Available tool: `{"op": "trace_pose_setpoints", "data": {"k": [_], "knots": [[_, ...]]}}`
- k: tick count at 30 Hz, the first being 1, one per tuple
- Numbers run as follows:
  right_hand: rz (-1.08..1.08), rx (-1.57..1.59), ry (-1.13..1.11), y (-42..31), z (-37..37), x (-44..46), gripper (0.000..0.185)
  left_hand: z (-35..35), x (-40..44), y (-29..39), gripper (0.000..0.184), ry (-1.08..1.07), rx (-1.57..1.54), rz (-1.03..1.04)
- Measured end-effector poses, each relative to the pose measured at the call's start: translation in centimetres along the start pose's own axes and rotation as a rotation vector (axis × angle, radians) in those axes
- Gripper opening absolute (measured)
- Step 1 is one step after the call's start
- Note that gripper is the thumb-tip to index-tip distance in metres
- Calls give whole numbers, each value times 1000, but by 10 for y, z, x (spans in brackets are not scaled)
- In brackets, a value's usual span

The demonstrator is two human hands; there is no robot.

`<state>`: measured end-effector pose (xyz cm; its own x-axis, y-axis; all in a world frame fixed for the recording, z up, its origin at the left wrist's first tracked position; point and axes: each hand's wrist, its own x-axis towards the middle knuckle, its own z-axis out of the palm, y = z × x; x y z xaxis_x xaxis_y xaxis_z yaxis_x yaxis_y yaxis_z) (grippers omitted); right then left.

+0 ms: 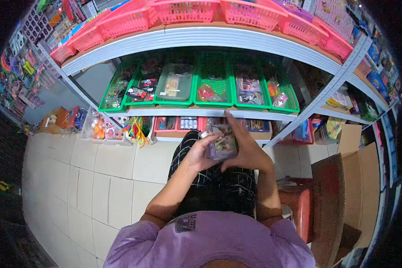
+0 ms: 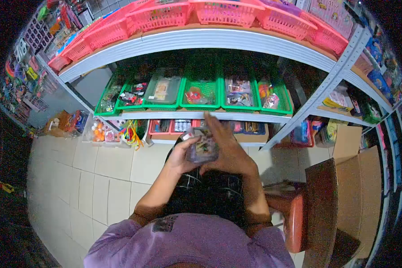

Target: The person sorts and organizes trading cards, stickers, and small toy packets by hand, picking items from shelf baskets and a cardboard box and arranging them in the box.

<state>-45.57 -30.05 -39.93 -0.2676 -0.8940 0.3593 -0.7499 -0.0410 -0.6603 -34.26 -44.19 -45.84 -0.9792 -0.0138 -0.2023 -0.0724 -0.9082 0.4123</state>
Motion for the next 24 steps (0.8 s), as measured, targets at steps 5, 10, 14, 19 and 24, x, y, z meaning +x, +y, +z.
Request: {"op": "trace_pose_setpoints", "data": {"k": [5, 10, 14, 19, 24], "knots": [[246, 297, 419, 21, 11, -3, 90, 15, -1, 4, 44, -53, -13, 45], [342, 374, 465, 23, 22, -10, 45, 18, 3, -4, 40, 232, 306, 146], [509, 487, 473, 32, 22, -17, 38, 18, -6, -10, 40, 64, 247, 194], [470, 728, 614, 27, 18, -22, 35, 21, -7, -12, 39, 179, 276, 188], [329, 818, 788, 27, 15, -24, 29, 28, -6, -8, 38, 111, 214, 205]]}}
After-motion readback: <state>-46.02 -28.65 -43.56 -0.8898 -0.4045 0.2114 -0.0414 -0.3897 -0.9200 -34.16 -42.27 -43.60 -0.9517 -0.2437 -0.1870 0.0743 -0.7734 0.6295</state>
